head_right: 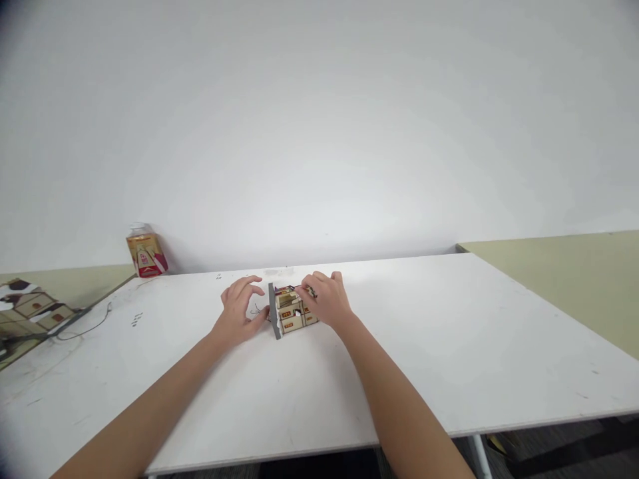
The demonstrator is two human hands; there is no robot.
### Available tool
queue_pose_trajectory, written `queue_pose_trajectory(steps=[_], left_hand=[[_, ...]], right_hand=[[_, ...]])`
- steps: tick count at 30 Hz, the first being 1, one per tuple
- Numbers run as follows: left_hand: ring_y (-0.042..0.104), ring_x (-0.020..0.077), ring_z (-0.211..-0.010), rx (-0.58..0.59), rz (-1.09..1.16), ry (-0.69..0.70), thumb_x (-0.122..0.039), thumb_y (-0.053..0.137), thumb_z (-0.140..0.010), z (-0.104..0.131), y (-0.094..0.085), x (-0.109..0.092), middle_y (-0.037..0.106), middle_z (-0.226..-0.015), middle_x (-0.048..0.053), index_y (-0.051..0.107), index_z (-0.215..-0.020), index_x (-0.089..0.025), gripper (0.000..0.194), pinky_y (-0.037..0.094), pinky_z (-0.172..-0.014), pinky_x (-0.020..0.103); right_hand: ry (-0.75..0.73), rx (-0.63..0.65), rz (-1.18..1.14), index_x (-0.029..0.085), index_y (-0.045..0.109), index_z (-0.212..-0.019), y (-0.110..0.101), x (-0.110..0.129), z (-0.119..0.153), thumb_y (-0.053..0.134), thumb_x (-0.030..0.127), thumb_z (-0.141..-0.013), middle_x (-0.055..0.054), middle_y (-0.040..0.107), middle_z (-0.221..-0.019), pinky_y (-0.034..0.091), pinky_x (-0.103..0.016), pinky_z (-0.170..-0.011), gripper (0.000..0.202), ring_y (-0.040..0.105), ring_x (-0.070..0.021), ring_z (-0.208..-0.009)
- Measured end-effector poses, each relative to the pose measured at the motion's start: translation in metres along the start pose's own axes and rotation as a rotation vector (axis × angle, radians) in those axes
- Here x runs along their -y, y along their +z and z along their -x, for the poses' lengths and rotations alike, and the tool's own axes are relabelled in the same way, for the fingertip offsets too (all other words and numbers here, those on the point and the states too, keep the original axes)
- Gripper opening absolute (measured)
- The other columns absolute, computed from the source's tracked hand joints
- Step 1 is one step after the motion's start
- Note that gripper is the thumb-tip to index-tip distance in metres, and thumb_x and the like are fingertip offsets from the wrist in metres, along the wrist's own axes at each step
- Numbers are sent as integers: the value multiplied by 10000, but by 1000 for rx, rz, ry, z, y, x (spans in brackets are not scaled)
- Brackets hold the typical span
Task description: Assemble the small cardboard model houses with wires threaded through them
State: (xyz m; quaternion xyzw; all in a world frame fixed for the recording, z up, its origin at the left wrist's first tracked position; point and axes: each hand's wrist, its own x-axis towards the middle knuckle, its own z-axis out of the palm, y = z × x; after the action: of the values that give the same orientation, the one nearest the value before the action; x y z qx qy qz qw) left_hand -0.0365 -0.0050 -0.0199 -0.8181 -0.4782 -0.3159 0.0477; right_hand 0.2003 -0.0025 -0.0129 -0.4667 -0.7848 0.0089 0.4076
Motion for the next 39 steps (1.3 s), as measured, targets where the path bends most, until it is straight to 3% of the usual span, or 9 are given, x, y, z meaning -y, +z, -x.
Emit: queue_pose_trajectory(steps=[4, 9, 14, 19, 21, 27, 30, 35, 39], left_hand=[[424, 310, -1218, 9, -60, -31, -351, 598, -735, 0, 0, -2, 531, -1265, 91, 578, -838, -230, 159, 249, -955, 481], [406, 338, -1230, 89, -38, -19, -321, 602, -706, -1, -4, -5, 524, -1296, 95, 652, -1015, -276, 315, 207, -972, 535], [384, 370, -1234, 163, 47, -16, -355, 600, -709, -1, -7, -7, 493, -1332, 87, 702, -1007, -299, 319, 216, -997, 572], [354, 370, -1252, 150, 99, -78, -365, 597, -758, -3, -1, -9, 517, -1316, 74, 754, -785, -290, 175, 214, -1007, 607], [362, 372, -1250, 122, 144, -135, -393, 591, -785, -5, 2, -7, 539, -1303, 61, 747, -686, -288, 212, 227, -999, 620], [416, 366, -1234, 160, 317, -221, -531, 657, -724, -12, -3, 13, 588, -1259, 47, 756, -669, -318, 241, 270, -1043, 568], [465, 342, -1197, 172, 418, -282, -586, 659, -699, -14, -9, 21, 598, -1236, 51, 762, -695, -317, 288, 328, -1036, 503], [559, 274, -1058, 47, 609, -373, -565, 670, -696, -14, -15, 19, 632, -1094, 67, 755, -704, -280, 298, 407, -965, 403], [566, 256, -997, -42, 753, -456, -523, 720, -648, -16, -15, 12, 642, -1002, 76, 750, -681, -239, 288, 409, -934, 397]], right_hand=[[-47, -7, 62, 212, 575, -763, 8, 2, 2, 488, 381, -937, 15, 630, -760, 233, -323, -764, 258, 462, -102, -612], [-55, 1, 100, 220, 608, -794, 13, 5, 1, 499, 389, -938, 18, 621, -789, 220, -327, -795, 247, 481, -94, -634], [-62, 40, 125, 229, 615, -808, 17, 6, 2, 464, 405, -953, 13, 616, -798, 221, -328, -794, 273, 492, -100, -638], [-64, 62, 156, 231, 613, -825, 20, 4, 4, 452, 415, -955, 17, 607, -788, 218, -328, -778, 278, 498, -103, -637], [-72, 66, 152, 229, 618, -825, 19, 2, 4, 449, 420, -956, 10, 610, -786, 210, -328, -771, 286, 514, -110, -670], [-124, 51, 188, 246, 650, -875, -7, -13, -2, 530, 490, -894, -32, 665, -939, 209, -359, -821, 272, 556, -172, -844], [-5, 43, 105, 244, 650, -937, -28, -28, -2, 557, 497, -870, -50, 667, -1032, 233, -371, -851, 278, 575, -190, -904], [263, 304, 8, 292, 691, -841, -45, -53, 6, 653, 654, -693, -22, 677, -976, 270, -420, -856, 393, 581, -210, -814], [321, 511, 3, 312, 705, -881, -44, -55, 9, 778, 581, -538, -28, 666, -1003, 282, -444, -863, 442, 570, -265, -902]])
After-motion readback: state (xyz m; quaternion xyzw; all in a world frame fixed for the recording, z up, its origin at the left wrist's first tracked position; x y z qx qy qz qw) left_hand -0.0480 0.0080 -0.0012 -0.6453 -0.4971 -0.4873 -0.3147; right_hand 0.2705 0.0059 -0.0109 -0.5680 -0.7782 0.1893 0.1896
